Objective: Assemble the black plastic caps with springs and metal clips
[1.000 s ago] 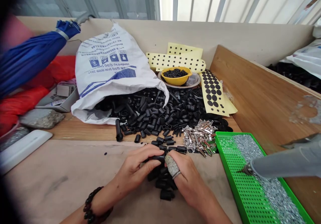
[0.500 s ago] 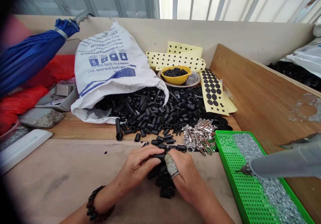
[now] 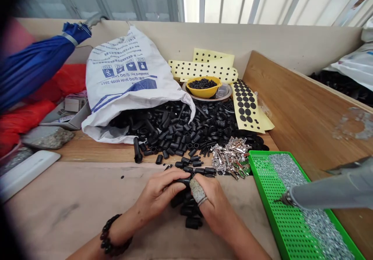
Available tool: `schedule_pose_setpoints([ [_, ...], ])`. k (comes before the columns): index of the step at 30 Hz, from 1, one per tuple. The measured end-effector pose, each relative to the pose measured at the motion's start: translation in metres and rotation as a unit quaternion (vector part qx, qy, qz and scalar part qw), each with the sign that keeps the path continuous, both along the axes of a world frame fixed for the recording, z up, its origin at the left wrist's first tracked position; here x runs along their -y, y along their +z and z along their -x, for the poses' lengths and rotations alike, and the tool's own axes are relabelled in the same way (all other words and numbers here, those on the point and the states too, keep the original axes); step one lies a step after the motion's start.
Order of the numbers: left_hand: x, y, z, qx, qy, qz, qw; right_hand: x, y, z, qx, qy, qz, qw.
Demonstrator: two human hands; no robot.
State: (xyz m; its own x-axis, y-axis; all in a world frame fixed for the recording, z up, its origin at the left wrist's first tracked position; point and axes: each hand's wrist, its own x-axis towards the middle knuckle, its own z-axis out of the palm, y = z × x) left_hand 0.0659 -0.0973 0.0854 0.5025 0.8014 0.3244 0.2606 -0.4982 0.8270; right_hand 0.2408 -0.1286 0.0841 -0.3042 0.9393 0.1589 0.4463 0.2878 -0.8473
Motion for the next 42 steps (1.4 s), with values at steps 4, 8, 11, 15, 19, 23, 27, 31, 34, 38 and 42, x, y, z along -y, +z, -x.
schedule_pose_setpoints([
  [4, -0.004, 0.003, -0.002, 0.026, 0.001, 0.134, 0.991, -0.003, 0.001, -0.005, 0.092, 0.035, -0.117, 0.988],
  [8, -0.005, 0.005, -0.003, 0.060, -0.019, 0.310, 0.949, -0.007, -0.005, -0.009, 0.142, 0.074, -0.215, 0.963],
  [11, -0.005, 0.004, -0.005, 0.099, -0.018, 0.383, 0.918, -0.008, -0.007, -0.010, 0.154, 0.076, -0.242, 0.955],
  [15, -0.003, 0.001, -0.007, 0.153, -0.032, 0.434, 0.887, -0.008, -0.009, -0.011, 0.149, 0.073, -0.264, 0.950],
  [19, -0.002, -0.004, -0.010, 0.186, -0.044, 0.475, 0.859, -0.009, -0.012, -0.013, 0.168, 0.072, -0.296, 0.938],
  [23, 0.000, -0.006, -0.012, 0.181, -0.036, 0.465, 0.866, -0.008, -0.013, -0.012, 0.161, 0.061, -0.288, 0.942],
  [27, 0.003, -0.001, -0.012, 0.130, -0.005, 0.380, 0.916, -0.004, -0.011, -0.010, 0.106, 0.035, -0.219, 0.969],
  [31, 0.004, 0.003, -0.011, 0.065, 0.022, 0.238, 0.969, -0.001, -0.008, -0.007, 0.051, 0.026, -0.146, 0.988],
  [34, 0.005, 0.002, -0.010, 0.014, 0.032, 0.103, 0.994, 0.001, -0.008, -0.005, 0.002, 0.018, -0.087, 0.996],
  [38, 0.005, -0.002, -0.007, -0.006, 0.006, -0.072, 0.997, 0.003, -0.019, 0.001, -0.110, -0.018, 0.051, 0.992],
  [42, 0.004, -0.002, -0.003, -0.018, -0.007, -0.200, 0.980, 0.003, -0.026, 0.006, -0.234, -0.021, 0.195, 0.952],
])
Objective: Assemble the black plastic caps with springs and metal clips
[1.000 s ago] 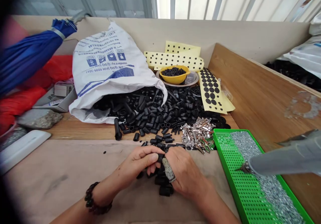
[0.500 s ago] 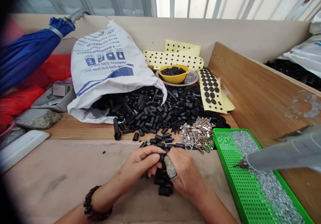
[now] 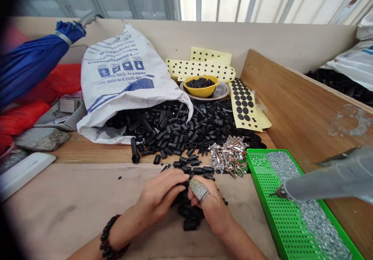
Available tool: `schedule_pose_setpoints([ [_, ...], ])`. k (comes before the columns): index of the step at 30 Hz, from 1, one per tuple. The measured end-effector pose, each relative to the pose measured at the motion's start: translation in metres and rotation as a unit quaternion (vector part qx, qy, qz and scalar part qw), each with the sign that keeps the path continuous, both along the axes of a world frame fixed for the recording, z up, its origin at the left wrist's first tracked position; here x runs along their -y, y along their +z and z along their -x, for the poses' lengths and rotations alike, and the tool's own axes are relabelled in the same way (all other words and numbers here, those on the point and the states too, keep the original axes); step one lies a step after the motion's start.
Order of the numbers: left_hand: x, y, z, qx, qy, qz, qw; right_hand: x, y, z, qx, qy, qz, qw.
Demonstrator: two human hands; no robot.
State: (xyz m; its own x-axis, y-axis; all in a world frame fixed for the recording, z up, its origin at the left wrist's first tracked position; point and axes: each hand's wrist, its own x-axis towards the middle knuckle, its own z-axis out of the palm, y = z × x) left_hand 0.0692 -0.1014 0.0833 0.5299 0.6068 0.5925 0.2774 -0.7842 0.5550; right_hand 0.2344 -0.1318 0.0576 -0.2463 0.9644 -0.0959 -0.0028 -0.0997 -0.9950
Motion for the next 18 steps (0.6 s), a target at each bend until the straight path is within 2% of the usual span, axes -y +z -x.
schedule_pose_setpoints([
  [2, 0.000, 0.002, 0.001, -0.003, -0.004, -0.015, 1.000, -0.001, 0.006, 0.000, 0.003, 0.000, -0.008, 1.000],
  [5, -0.002, 0.006, 0.002, 0.024, -0.016, 0.022, 0.999, -0.005, 0.024, -0.004, 0.122, 0.001, -0.117, 0.986],
  [9, -0.007, 0.009, -0.002, 0.048, 0.015, 0.158, 0.986, -0.011, 0.035, -0.009, 0.263, 0.024, -0.265, 0.927],
  [12, -0.011, 0.010, -0.005, 0.062, 0.029, 0.290, 0.954, -0.016, 0.030, -0.013, 0.315, 0.036, -0.361, 0.877],
  [14, -0.013, 0.011, -0.006, 0.067, 0.026, 0.357, 0.931, -0.019, 0.027, -0.014, 0.333, 0.038, -0.397, 0.854],
  [16, -0.014, 0.012, -0.005, 0.047, 0.024, 0.368, 0.928, -0.021, 0.027, -0.015, 0.326, 0.042, -0.380, 0.865],
  [18, -0.015, 0.011, -0.002, 0.006, 0.027, 0.313, 0.949, -0.021, 0.029, -0.014, 0.295, 0.040, -0.309, 0.903],
])
